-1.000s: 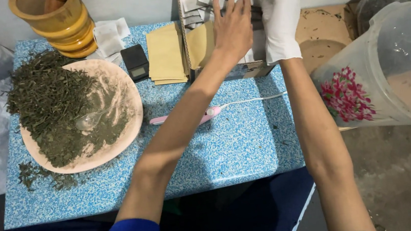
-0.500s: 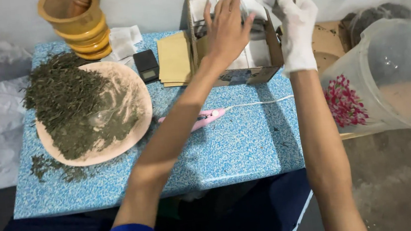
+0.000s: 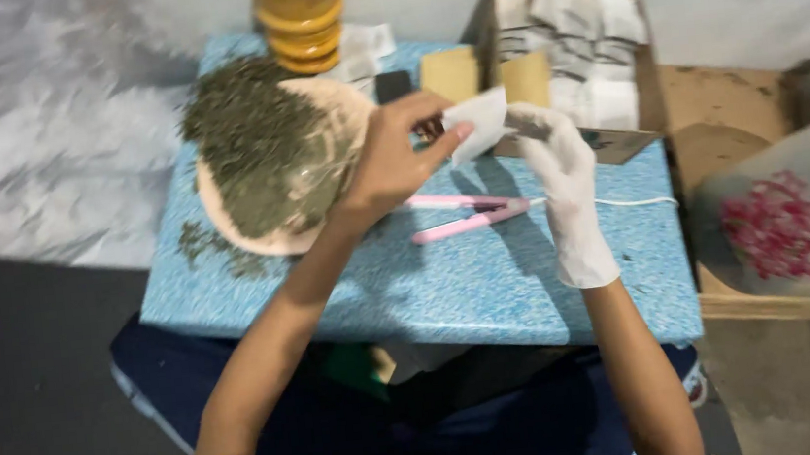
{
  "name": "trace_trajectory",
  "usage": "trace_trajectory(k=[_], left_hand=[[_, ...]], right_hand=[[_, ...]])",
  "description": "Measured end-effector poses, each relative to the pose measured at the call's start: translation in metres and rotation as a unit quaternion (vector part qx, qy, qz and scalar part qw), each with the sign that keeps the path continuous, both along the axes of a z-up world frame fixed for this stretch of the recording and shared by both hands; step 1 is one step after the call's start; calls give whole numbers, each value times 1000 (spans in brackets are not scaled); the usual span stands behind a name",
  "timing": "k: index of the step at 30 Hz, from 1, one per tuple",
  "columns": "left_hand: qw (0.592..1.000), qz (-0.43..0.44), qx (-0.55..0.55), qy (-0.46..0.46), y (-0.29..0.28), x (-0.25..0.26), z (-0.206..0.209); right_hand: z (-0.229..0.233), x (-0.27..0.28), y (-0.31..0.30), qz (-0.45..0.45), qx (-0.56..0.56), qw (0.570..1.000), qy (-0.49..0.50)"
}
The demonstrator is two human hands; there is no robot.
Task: Sealing pre-filled tea bags using a handheld heat sealer
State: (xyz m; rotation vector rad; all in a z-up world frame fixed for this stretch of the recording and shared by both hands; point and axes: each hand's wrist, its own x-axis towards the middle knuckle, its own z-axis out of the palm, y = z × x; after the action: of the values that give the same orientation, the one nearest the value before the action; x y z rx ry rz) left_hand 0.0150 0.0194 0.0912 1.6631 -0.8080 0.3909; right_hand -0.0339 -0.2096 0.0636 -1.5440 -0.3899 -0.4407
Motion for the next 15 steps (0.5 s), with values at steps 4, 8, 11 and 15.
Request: trace_trajectory(k=[4, 8, 11, 15], left_hand=[[995, -56, 0, 76, 5, 0, -46], [997, -54, -1, 52, -6, 4, -48], [999, -42, -2, 30, -14, 12, -54], [999, -6, -31, 6, -28, 30, -87]], right_hand=[[-19, 0, 19, -2, -37, 999, -28], [-22, 9, 33, -108, -49, 992, -41], [-57, 16, 20, -159, -95, 981, -60], [-82, 29, 5, -235, -213, 939, -137]])
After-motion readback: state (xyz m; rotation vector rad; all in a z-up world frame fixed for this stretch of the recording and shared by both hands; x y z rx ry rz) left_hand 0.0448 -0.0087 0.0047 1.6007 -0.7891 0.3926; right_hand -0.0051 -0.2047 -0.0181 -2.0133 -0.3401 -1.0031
